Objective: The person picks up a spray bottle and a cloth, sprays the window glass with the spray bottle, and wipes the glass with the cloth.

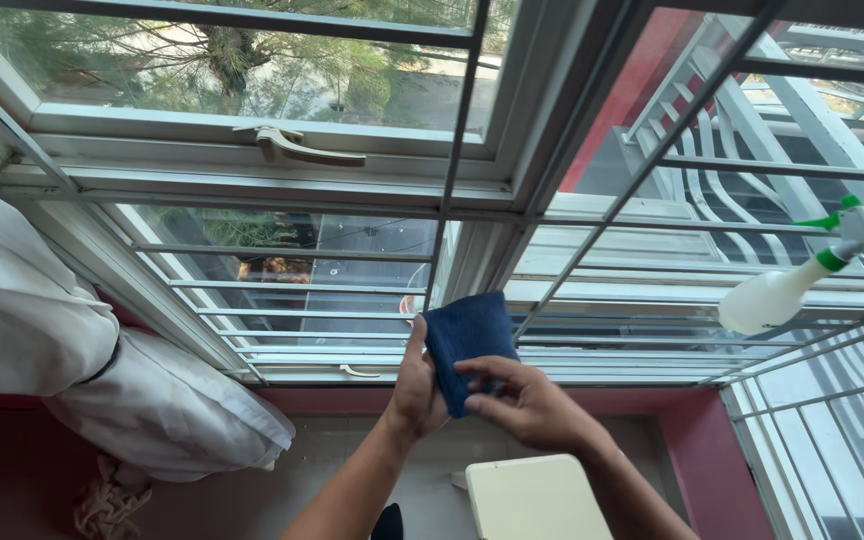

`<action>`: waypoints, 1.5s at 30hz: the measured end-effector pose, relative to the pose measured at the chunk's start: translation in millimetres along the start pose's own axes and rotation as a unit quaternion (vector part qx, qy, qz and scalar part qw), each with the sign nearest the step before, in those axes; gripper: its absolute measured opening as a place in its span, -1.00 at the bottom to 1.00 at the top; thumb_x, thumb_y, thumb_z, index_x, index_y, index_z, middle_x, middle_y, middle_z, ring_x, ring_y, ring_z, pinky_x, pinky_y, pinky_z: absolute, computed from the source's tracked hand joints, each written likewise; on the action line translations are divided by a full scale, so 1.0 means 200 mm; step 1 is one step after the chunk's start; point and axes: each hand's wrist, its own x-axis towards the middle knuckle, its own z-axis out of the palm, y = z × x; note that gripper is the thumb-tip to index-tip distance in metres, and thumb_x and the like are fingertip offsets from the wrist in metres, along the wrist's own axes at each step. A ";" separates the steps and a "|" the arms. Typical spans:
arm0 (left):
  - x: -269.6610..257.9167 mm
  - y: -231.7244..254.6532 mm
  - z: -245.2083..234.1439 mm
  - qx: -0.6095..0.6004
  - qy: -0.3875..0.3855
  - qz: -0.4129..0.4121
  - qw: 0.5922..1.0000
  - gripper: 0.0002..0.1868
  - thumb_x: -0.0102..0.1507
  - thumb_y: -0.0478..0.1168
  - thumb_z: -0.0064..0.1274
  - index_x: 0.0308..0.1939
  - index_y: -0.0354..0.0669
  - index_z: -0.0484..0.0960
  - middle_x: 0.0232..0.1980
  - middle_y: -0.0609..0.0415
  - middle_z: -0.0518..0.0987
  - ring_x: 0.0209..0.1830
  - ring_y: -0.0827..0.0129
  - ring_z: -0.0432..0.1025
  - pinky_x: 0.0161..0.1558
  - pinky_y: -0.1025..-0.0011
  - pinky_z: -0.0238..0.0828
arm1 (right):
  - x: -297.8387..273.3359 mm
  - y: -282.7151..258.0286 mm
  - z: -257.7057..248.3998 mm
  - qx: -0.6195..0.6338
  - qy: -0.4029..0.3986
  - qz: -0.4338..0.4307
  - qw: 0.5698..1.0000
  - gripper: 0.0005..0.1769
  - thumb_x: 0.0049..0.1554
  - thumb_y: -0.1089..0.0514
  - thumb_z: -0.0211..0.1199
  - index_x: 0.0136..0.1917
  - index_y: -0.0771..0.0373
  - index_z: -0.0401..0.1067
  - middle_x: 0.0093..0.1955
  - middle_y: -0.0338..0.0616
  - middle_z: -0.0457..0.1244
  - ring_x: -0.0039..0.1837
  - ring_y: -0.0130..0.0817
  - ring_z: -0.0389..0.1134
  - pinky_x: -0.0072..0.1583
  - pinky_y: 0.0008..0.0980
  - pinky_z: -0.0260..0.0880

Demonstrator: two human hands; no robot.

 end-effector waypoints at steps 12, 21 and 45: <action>0.01 0.28 0.08 0.189 0.070 -0.070 0.977 -0.34 0.25 -0.10 0.16 0.34 -0.33 0.34 0.18 -0.19 0.54 0.16 0.11 0.55 0.10 0.15 0.64 | 0.13 0.27 -0.09 0.052 0.248 -0.013 0.967 -0.21 0.07 0.08 0.38 0.48 0.25 0.16 0.29 -0.09 0.25 0.28 -0.30 0.33 0.15 -0.26 0.51; 0.15 0.29 0.19 0.309 0.036 -0.147 0.939 -0.47 0.24 -0.12 0.16 0.24 -0.26 0.46 0.10 -0.13 0.59 0.14 0.13 0.53 0.15 0.15 0.57 | 0.06 0.37 -0.09 0.374 0.215 0.081 0.898 -0.45 0.09 0.18 0.41 0.27 0.51 0.38 0.09 0.06 0.40 0.08 -0.25 0.47 0.12 -0.24 0.57; 0.67 0.02 0.66 0.528 -0.131 0.053 0.837 -0.76 0.34 -0.16 0.12 -0.12 -0.30 0.70 -0.34 0.23 0.62 -0.32 0.61 0.42 -0.29 0.52 0.42 | -0.13 0.29 -0.58 0.245 0.443 -0.124 0.853 -0.61 0.28 0.10 0.24 0.26 0.41 0.44 0.05 -0.12 0.41 0.11 -0.49 0.41 0.17 -0.46 0.43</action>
